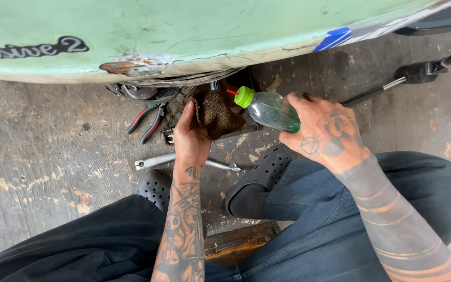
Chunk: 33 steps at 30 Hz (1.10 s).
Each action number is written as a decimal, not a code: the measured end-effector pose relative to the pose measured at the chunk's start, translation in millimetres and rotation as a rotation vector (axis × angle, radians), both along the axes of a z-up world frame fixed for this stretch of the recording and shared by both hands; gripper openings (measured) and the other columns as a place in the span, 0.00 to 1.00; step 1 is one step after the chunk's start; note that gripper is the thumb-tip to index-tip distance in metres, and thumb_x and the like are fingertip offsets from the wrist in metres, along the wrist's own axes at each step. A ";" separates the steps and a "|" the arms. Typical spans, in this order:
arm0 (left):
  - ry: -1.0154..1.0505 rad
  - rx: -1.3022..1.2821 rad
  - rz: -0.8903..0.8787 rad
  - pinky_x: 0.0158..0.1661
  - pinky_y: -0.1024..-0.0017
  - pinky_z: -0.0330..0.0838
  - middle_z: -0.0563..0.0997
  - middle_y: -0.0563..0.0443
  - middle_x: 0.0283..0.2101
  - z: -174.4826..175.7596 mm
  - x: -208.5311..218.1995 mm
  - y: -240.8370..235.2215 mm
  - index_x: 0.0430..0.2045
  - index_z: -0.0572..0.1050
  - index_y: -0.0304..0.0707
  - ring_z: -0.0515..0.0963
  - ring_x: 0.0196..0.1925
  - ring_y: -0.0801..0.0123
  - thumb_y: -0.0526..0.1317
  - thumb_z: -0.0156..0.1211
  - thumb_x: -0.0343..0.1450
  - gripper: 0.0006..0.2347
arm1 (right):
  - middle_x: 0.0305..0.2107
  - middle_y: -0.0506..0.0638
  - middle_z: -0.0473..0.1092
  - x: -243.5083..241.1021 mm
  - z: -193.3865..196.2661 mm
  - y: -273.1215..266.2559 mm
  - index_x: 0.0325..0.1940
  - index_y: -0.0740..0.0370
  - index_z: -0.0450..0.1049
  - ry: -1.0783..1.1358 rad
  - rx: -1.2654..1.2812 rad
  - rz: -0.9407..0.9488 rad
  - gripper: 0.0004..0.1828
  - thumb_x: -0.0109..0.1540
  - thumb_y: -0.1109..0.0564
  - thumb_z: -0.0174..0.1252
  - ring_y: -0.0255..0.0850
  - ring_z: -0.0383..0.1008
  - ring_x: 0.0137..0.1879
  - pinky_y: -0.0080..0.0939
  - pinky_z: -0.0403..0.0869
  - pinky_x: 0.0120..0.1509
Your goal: The person sits on the floor and works on the rear engine area of a light green scooter. They use a wrench to loosen a bolt, remove a small metal part, and then pour a green liquid from a plastic bottle into the engine opening. Finally, they wipe the area with a brown cloth.
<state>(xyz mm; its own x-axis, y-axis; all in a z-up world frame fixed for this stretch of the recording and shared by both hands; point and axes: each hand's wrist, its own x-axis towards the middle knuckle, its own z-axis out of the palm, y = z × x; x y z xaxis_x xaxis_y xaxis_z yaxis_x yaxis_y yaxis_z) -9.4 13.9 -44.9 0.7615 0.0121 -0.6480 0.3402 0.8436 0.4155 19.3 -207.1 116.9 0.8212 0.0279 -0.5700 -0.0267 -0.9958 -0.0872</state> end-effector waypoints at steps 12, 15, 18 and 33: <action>0.031 0.055 -0.035 0.71 0.44 0.46 0.56 0.38 0.76 34.7 10.1 -1.1 0.72 0.58 0.43 0.51 0.79 0.46 0.47 0.52 0.75 0.28 | 0.45 0.56 0.78 -4.2 -7.0 10.2 0.62 0.52 0.73 -0.098 -0.059 0.054 0.34 0.55 0.36 0.60 0.59 0.80 0.51 0.61 0.80 0.49; 0.048 0.062 -0.067 0.72 0.44 0.44 0.54 0.34 0.76 44.4 9.8 -1.9 0.72 0.57 0.43 0.48 0.79 0.43 0.49 0.54 0.75 0.29 | 0.44 0.57 0.78 -6.0 -6.3 11.5 0.61 0.53 0.74 -0.143 -0.063 0.072 0.34 0.56 0.36 0.60 0.59 0.80 0.50 0.60 0.80 0.48; 0.042 0.060 -0.082 0.72 0.45 0.44 0.56 0.35 0.76 50.3 11.7 -2.0 0.71 0.60 0.44 0.48 0.79 0.45 0.49 0.52 0.75 0.27 | 0.44 0.57 0.78 -5.4 -7.0 11.3 0.61 0.53 0.74 -0.148 -0.065 0.072 0.33 0.55 0.37 0.60 0.59 0.81 0.49 0.61 0.80 0.48; 0.008 0.050 -0.077 0.72 0.45 0.45 0.52 0.29 0.76 52.7 13.8 -5.7 0.73 0.56 0.39 0.46 0.79 0.40 0.47 0.50 0.77 0.28 | 0.41 0.54 0.77 -12.8 -11.7 2.6 0.56 0.51 0.77 -0.382 -0.119 0.179 0.27 0.55 0.40 0.58 0.57 0.81 0.50 0.58 0.80 0.49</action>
